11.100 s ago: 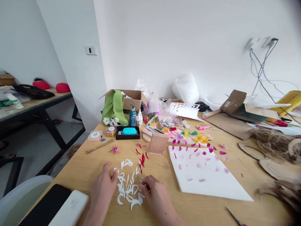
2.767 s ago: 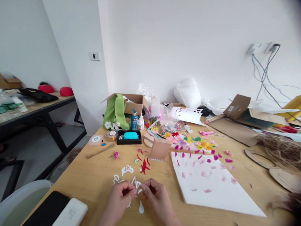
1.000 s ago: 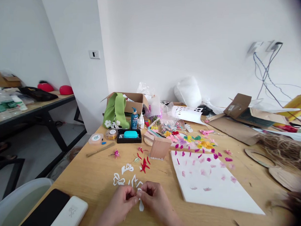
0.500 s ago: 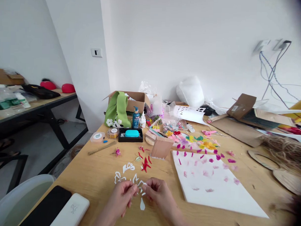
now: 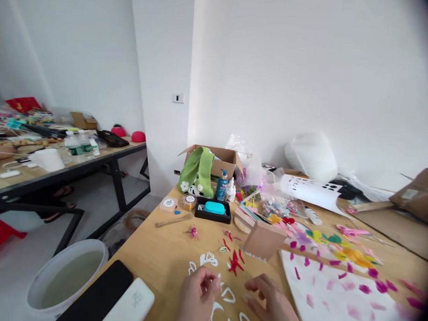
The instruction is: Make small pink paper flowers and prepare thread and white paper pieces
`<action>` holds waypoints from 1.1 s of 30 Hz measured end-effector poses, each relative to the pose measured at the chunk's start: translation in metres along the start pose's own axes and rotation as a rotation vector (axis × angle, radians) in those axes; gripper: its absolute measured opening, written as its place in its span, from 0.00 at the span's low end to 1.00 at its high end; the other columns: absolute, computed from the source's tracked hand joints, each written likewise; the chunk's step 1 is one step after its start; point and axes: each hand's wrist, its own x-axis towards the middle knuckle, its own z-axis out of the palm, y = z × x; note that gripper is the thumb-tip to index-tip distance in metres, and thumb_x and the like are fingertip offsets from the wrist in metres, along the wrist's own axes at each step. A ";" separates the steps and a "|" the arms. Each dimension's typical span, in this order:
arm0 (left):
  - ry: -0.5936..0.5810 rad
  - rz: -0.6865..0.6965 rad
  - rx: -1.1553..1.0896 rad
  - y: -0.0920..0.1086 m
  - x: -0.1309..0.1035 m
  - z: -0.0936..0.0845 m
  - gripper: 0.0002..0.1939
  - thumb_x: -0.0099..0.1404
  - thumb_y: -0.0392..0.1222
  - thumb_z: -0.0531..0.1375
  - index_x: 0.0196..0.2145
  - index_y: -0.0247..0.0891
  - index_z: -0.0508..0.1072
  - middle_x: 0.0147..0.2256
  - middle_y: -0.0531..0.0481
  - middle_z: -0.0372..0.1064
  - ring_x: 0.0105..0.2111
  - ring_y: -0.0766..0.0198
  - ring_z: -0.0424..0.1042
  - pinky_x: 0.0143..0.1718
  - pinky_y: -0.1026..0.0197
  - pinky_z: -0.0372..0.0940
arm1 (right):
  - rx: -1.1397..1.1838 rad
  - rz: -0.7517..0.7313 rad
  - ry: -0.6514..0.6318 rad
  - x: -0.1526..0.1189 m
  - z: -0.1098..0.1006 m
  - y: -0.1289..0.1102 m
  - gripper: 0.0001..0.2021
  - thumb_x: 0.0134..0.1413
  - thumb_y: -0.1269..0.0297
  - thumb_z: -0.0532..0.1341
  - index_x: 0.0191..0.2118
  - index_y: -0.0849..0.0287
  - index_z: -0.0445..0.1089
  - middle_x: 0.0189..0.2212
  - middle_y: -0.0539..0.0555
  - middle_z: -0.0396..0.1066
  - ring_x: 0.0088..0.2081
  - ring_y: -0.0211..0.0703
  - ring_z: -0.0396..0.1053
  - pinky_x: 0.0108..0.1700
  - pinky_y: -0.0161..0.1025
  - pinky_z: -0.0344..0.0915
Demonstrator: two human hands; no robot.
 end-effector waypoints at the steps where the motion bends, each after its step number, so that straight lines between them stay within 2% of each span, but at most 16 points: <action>1: 0.022 0.004 -0.043 0.002 0.000 0.000 0.19 0.58 0.59 0.58 0.26 0.38 0.69 0.19 0.54 0.62 0.22 0.65 0.62 0.26 0.63 0.57 | 0.013 -0.019 0.017 0.007 -0.004 -0.009 0.08 0.51 0.59 0.59 0.28 0.55 0.73 0.29 0.56 0.71 0.32 0.48 0.68 0.36 0.41 0.62; 4: 0.160 -0.002 -0.195 0.009 -0.002 0.001 0.27 0.56 0.68 0.55 0.25 0.39 0.67 0.16 0.57 0.56 0.19 0.66 0.60 0.23 0.64 0.56 | 0.049 -0.144 0.007 0.038 -0.012 -0.049 0.13 0.57 0.57 0.57 0.26 0.55 0.72 0.28 0.56 0.71 0.33 0.49 0.68 0.36 0.42 0.62; 7: 0.337 -0.011 -0.296 0.013 -0.005 0.000 0.31 0.54 0.73 0.52 0.24 0.40 0.66 0.15 0.59 0.52 0.17 0.68 0.55 0.21 0.65 0.53 | -0.004 -0.349 -0.023 0.076 -0.004 -0.095 0.11 0.61 0.62 0.55 0.30 0.56 0.72 0.31 0.56 0.71 0.36 0.48 0.67 0.39 0.41 0.63; 10: 0.405 0.005 -0.361 0.013 -0.008 -0.001 0.32 0.54 0.75 0.49 0.25 0.40 0.67 0.15 0.59 0.51 0.16 0.69 0.51 0.20 0.64 0.51 | -0.290 -0.571 -0.144 0.117 0.025 -0.131 0.10 0.62 0.69 0.54 0.34 0.59 0.72 0.34 0.55 0.71 0.40 0.45 0.67 0.41 0.37 0.63; 13: 0.432 0.042 -0.397 0.011 -0.008 -0.002 0.32 0.55 0.74 0.49 0.26 0.40 0.68 0.15 0.59 0.53 0.15 0.69 0.48 0.19 0.64 0.50 | -0.406 -0.678 -0.244 0.151 0.065 -0.151 0.08 0.60 0.72 0.57 0.35 0.60 0.74 0.35 0.55 0.73 0.41 0.43 0.67 0.45 0.37 0.63; 17: 0.440 0.020 -0.433 0.007 -0.005 -0.002 0.32 0.54 0.75 0.50 0.25 0.40 0.68 0.14 0.58 0.53 0.15 0.69 0.49 0.20 0.63 0.50 | -0.592 -0.768 -0.324 0.181 0.113 -0.163 0.08 0.60 0.73 0.56 0.35 0.64 0.74 0.38 0.58 0.73 0.42 0.46 0.69 0.44 0.41 0.65; 21: 0.412 -0.019 -0.473 0.004 0.001 -0.004 0.33 0.51 0.77 0.50 0.25 0.41 0.68 0.13 0.58 0.51 0.15 0.68 0.51 0.21 0.63 0.53 | -0.751 -0.821 -0.357 0.197 0.141 -0.167 0.06 0.61 0.68 0.59 0.40 0.64 0.71 0.42 0.55 0.71 0.45 0.45 0.69 0.47 0.47 0.66; 26: 0.396 -0.056 -0.478 0.003 0.003 -0.006 0.34 0.50 0.78 0.49 0.25 0.41 0.68 0.14 0.57 0.52 0.16 0.67 0.52 0.21 0.62 0.54 | -0.863 -0.892 -0.407 0.207 0.157 -0.168 0.08 0.61 0.63 0.60 0.42 0.62 0.70 0.44 0.55 0.71 0.45 0.45 0.70 0.47 0.48 0.68; 33: 0.398 -0.049 -0.546 0.002 0.006 -0.003 0.33 0.49 0.77 0.51 0.25 0.41 0.66 0.13 0.58 0.51 0.16 0.68 0.52 0.21 0.62 0.51 | -0.917 -0.959 -0.382 0.207 0.160 -0.162 0.08 0.61 0.65 0.59 0.42 0.63 0.70 0.44 0.55 0.71 0.46 0.45 0.69 0.48 0.48 0.67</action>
